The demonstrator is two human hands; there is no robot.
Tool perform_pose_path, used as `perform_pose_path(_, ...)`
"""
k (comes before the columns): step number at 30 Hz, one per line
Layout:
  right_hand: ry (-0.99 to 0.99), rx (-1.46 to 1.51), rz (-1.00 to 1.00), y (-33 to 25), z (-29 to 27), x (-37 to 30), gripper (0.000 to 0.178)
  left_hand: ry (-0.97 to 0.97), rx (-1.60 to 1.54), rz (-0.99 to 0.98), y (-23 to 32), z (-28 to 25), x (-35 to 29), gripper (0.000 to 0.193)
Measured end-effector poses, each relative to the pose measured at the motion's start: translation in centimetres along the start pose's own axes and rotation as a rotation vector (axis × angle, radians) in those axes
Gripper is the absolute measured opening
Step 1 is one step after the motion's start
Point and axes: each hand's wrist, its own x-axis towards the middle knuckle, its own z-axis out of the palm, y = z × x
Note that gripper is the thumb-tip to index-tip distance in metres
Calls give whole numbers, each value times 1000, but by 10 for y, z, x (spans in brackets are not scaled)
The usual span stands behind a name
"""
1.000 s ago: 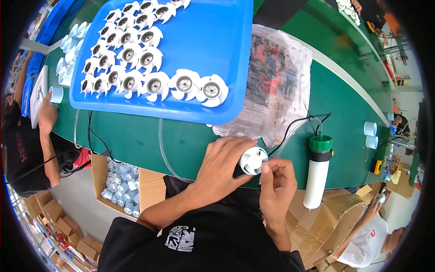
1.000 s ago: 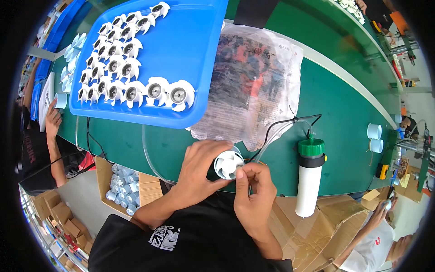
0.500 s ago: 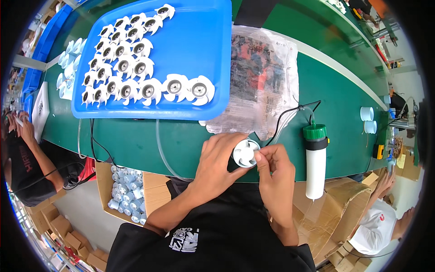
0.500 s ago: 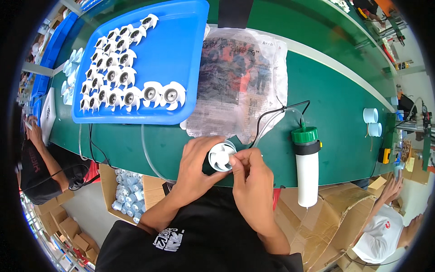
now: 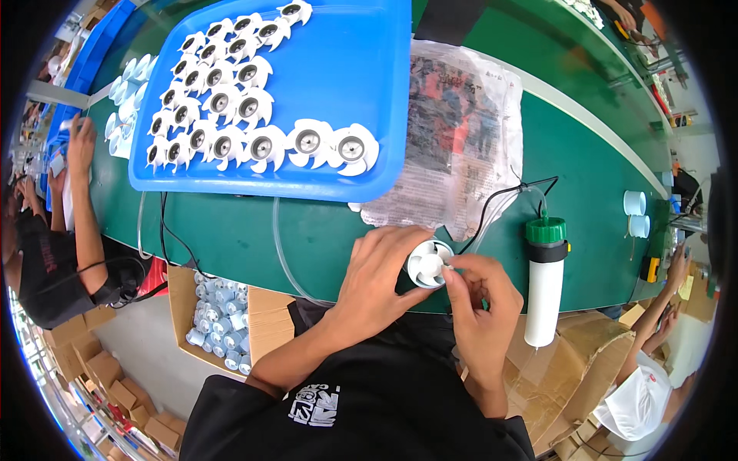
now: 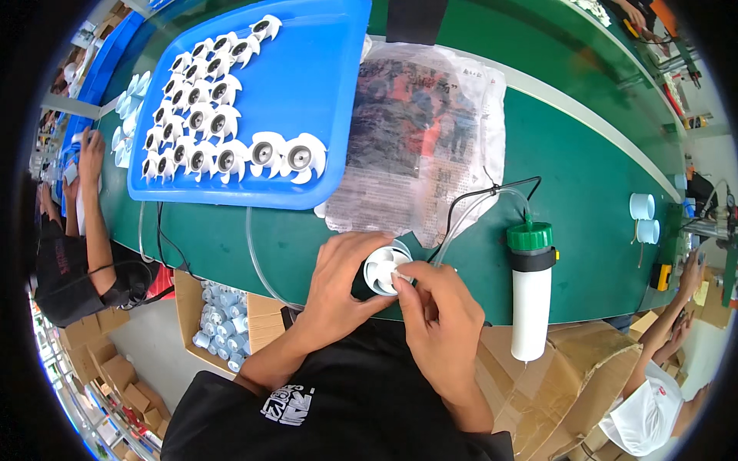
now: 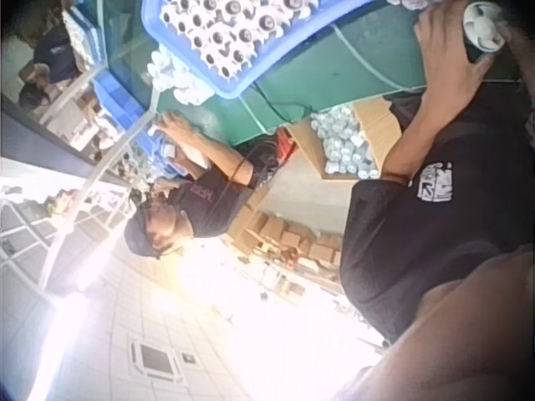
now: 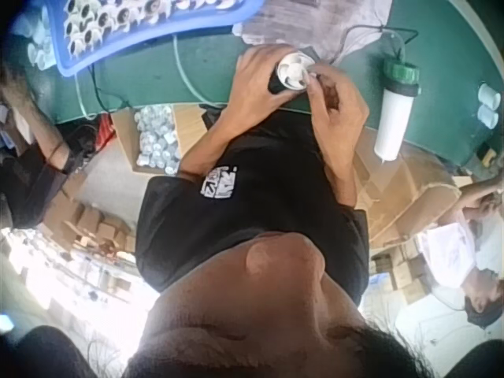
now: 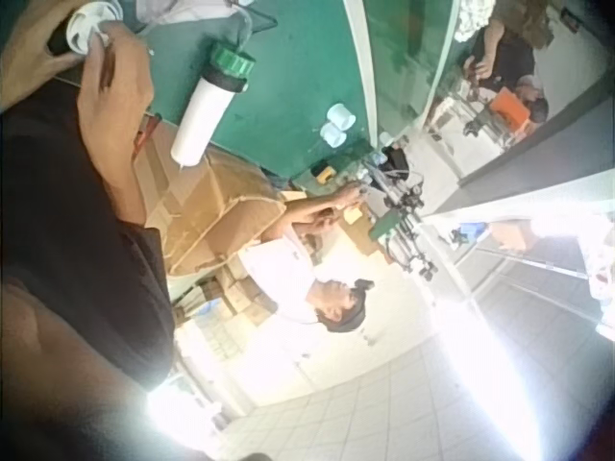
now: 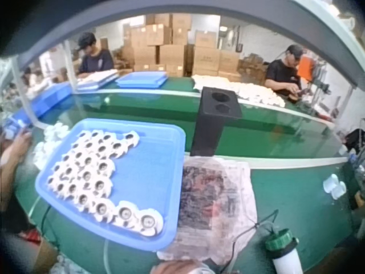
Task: Assembling small cooling fans by placing components into plastic housings and using a liquid dispenser.
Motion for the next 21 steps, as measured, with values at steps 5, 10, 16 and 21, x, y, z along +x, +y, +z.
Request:
perform_pose_path(5,66,-92,-142,-3,-1,1,14,-4,6,7,-1,1,-1,69)
perform_pose_path(10,2,-141,-188,-6,-9,6,8,-5,-2,22,1,4,0,70)
perform_pose_path(16,117,-235,-465,-11,-12,4,26,-19,37,39,2,3,3,69)
perform_pose_path(21,114,-47,-273,1,-7,-4,29,45,-51,-3,0,-3,-3,65)
